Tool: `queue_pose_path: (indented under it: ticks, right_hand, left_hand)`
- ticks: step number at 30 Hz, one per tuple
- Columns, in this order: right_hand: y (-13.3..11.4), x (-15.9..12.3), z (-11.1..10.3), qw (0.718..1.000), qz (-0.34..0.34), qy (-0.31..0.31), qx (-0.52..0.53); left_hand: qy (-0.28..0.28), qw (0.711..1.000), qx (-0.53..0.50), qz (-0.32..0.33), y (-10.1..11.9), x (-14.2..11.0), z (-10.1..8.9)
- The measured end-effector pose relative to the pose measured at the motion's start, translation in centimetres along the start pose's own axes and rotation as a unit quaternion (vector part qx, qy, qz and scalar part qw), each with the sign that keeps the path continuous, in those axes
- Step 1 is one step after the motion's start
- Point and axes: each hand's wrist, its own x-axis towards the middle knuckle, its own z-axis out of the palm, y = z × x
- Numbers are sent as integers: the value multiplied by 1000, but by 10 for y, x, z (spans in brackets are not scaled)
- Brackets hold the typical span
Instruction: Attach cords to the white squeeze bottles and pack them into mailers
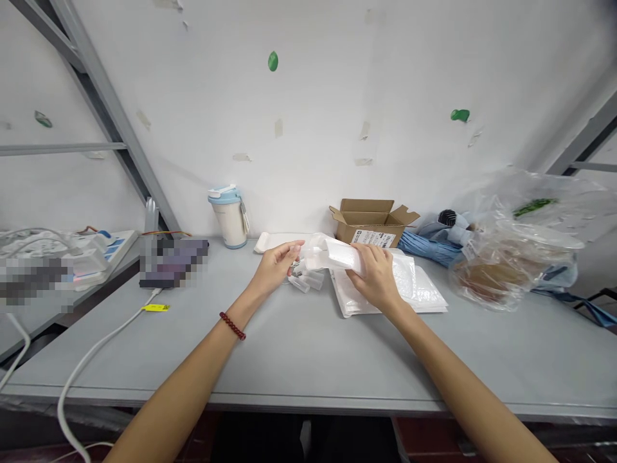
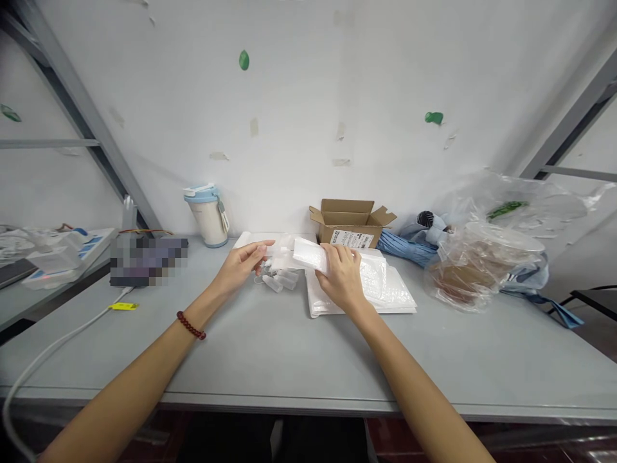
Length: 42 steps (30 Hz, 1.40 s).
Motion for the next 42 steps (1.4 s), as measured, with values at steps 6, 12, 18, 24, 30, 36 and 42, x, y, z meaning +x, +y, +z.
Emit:
queue_pose_path:
  ticks: [6,12,18,24,30,36,42]
  right_hand:
    - [-1,1,-1,1000,4,4,6]
    - [-1,1,-1,1000,0,-1,5]
    - [-1,0,0,1000,3,1,10]
    - [-1,0,0,1000,1,-7,9]
    - [-2,0,0,1000,-4,-6,9]
    - [-3,1,0,1000,-18,-3,17]
    - [-8,0,0,998,-36,-15,40]
  left_hand:
    - [76,994,61,46,-1,0,-1]
    - [187,979,16,85,-5,4,-4]
    - [215,971,-55,89,-3,3,-2]
    - [88,990,49,94,-3,-3,4]
    - [13,963,166,211,-5,-7,7]
    - [-43,951,199,231,-5,-8,10]
    - [26,965,162,202,-6,-6,10]
